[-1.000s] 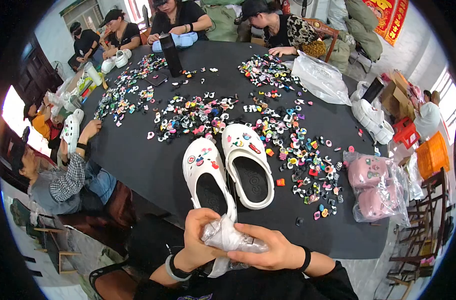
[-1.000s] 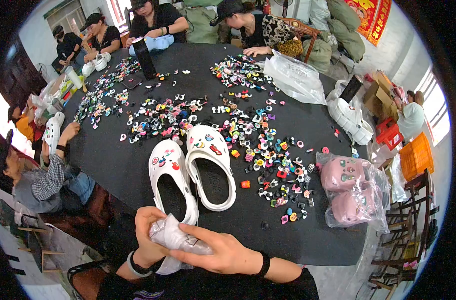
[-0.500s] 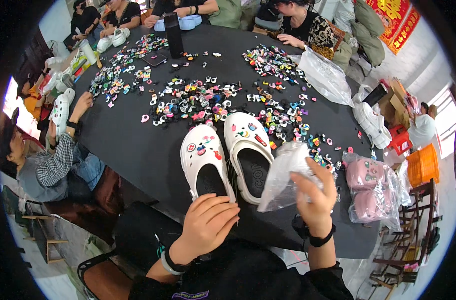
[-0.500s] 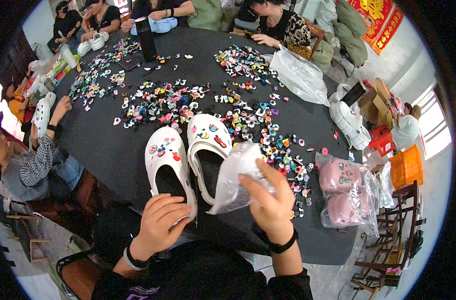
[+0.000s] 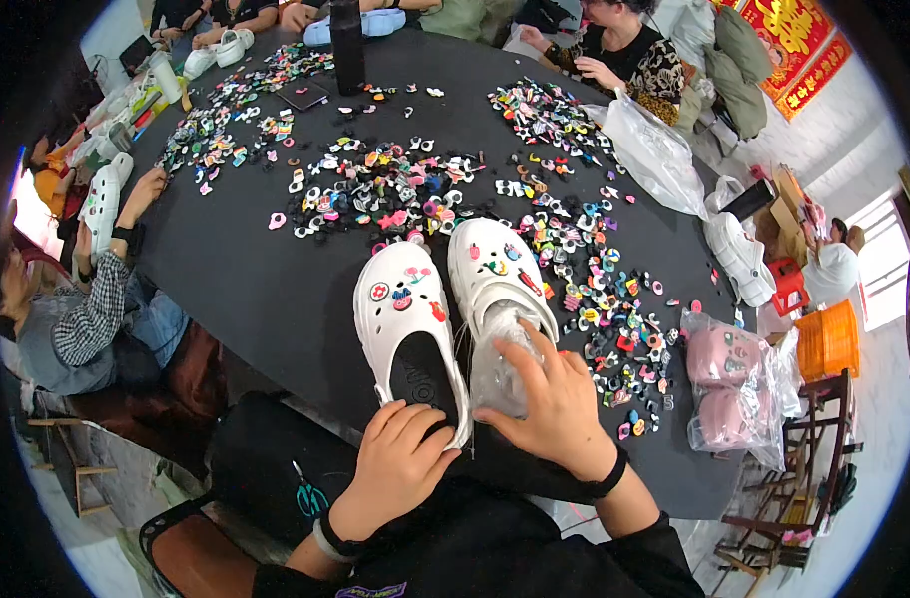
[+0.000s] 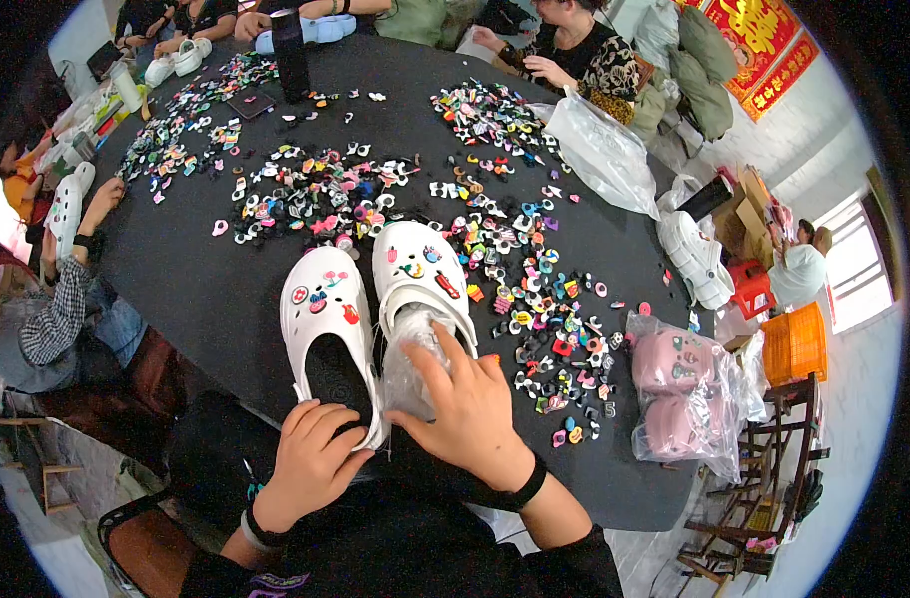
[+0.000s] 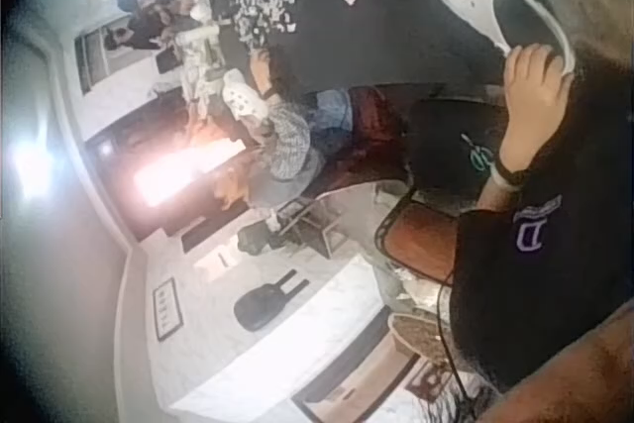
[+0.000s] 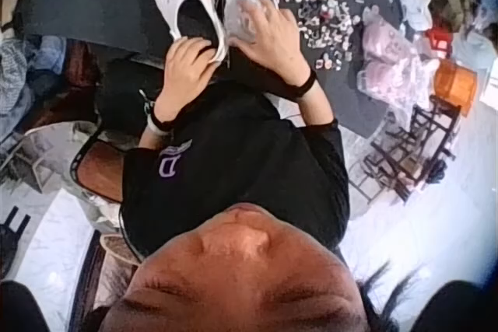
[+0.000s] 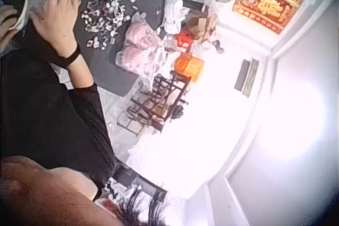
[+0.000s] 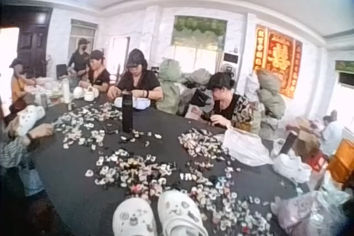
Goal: Decorating rubber clogs with various colorful charms.
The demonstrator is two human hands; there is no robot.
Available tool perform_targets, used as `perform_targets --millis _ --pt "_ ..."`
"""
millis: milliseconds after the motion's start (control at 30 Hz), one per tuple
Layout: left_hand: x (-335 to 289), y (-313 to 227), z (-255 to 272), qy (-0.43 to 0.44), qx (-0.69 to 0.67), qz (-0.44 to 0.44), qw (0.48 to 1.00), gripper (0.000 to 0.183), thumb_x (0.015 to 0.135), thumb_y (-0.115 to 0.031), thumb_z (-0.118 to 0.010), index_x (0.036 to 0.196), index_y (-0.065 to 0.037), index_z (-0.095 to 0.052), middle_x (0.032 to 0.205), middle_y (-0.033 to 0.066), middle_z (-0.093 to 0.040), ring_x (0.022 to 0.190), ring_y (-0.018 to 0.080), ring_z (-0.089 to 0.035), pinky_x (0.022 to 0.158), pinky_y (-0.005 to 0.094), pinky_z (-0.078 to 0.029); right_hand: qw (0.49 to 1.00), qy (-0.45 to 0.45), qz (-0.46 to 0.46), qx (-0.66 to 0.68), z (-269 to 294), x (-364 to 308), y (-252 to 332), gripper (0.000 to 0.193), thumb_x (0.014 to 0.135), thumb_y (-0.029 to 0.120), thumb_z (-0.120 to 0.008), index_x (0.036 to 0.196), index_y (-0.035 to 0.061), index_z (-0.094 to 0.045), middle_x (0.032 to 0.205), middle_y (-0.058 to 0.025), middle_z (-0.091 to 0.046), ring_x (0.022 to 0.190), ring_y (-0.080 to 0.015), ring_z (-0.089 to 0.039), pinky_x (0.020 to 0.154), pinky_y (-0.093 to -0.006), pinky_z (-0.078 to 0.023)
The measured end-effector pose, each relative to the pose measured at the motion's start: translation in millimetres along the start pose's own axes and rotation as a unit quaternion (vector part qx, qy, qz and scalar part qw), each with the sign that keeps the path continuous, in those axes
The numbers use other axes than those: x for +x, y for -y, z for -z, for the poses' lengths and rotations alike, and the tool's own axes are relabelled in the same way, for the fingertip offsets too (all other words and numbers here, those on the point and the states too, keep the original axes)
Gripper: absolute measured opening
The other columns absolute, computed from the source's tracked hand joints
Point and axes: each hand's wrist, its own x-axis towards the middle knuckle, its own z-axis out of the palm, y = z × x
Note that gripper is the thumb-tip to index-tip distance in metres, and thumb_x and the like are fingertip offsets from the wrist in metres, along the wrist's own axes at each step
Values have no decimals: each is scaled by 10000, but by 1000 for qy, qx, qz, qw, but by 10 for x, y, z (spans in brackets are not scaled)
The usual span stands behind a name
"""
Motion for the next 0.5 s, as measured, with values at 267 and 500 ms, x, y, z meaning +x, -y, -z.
perform_targets --millis 267,500 --pt "-30 33 50 28 11 -12 999 288 729 -220 -775 958 -84 -667 1096 70 -658 1095 246 -590 1019 451 -381 998 27 59 -24 103 254 -20 753 708 503 -757 1298 86 -544 1313 -190 -507 1096 -315 -505 845 -395 -434" --pt "-89 28 6 33 25 0 999 306 717 -215 -781 974 -82 -682 1110 71 -661 1110 251 -585 1054 476 -359 998 9 56 34 -75 268 -234 393 747 91 -629 1139 94 -646 1233 -120 -538 1113 -300 -515 963 -444 -442"
